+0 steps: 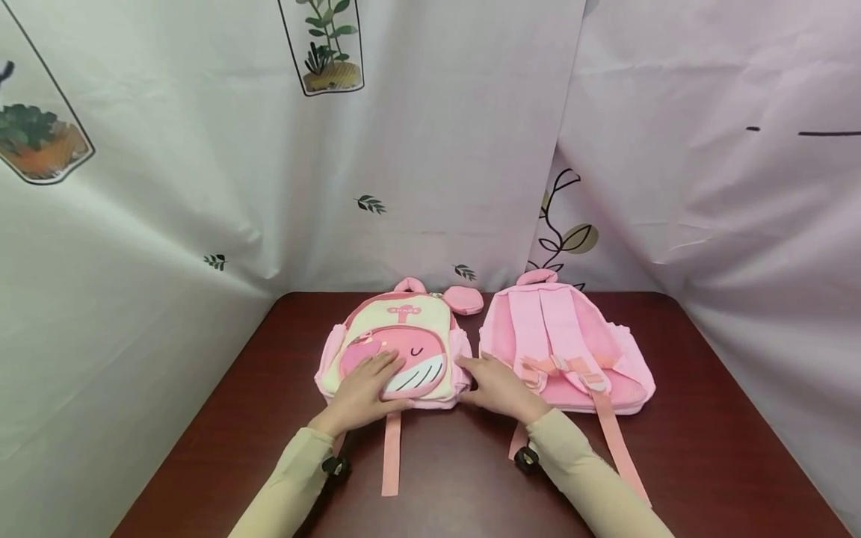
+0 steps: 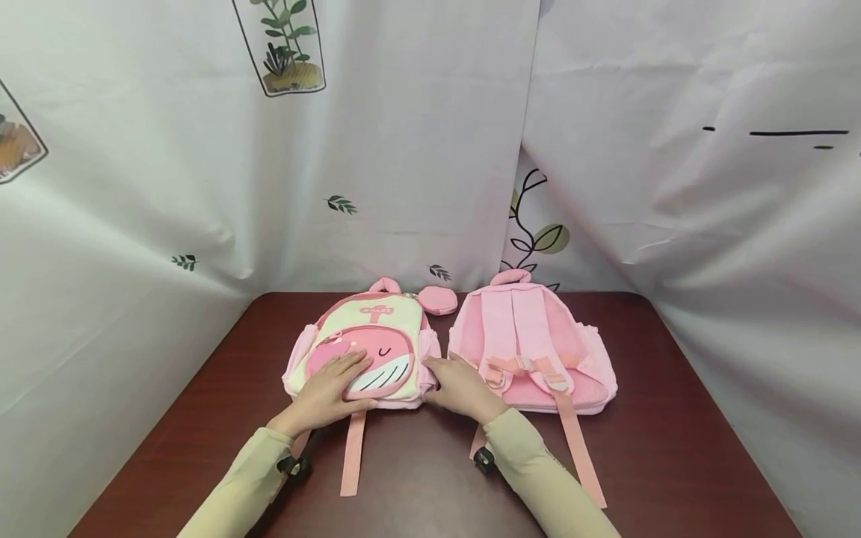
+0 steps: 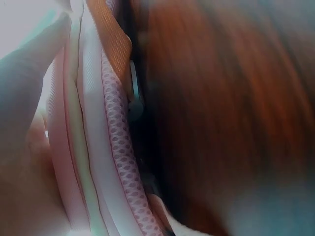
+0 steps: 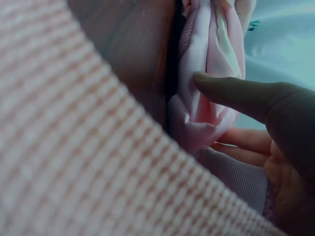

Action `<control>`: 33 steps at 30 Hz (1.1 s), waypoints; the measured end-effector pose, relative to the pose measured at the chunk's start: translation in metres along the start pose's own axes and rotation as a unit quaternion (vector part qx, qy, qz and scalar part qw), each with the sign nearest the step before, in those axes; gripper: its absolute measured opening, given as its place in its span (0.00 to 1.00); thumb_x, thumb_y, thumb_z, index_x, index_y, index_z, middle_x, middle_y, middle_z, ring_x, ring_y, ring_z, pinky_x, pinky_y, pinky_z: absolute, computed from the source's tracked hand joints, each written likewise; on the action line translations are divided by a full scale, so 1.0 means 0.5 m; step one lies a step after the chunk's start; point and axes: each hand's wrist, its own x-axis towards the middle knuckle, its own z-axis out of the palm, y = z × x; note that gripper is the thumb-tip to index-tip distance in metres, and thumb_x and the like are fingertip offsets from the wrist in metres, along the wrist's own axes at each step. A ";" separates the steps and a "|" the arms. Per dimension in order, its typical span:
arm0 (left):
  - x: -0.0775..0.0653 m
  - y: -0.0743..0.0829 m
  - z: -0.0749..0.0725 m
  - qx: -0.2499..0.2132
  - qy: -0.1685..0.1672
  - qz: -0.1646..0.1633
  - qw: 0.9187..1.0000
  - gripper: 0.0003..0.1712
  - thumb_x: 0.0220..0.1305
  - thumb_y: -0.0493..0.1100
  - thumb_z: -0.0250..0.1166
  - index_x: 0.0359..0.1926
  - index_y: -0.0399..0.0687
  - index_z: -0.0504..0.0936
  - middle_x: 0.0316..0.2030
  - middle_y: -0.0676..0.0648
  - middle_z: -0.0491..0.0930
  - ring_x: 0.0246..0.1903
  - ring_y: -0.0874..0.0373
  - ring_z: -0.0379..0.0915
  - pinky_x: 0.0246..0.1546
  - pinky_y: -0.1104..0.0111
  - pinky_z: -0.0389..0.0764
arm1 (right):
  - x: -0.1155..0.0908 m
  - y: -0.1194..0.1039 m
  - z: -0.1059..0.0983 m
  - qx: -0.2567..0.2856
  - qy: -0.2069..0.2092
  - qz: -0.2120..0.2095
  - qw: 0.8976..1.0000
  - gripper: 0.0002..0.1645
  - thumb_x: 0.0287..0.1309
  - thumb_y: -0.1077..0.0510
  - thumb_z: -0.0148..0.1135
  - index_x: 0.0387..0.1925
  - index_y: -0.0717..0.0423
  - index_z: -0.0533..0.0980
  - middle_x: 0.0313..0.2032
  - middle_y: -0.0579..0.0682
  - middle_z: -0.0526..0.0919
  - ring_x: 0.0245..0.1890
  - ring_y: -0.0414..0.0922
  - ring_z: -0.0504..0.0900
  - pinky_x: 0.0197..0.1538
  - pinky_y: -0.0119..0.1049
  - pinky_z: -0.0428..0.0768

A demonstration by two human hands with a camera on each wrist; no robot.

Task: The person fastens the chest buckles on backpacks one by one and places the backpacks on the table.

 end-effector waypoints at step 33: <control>0.007 0.035 0.006 0.048 -0.007 0.015 0.999 0.56 0.50 0.58 0.80 0.72 0.34 0.66 0.71 0.33 0.63 0.72 0.38 0.56 0.73 0.49 0.53 | -0.002 -0.004 -0.010 -0.002 0.046 -0.057 0.997 0.09 0.62 0.54 0.70 0.42 0.52 0.88 0.34 0.44 0.89 0.31 0.40 0.83 0.39 0.40 0.82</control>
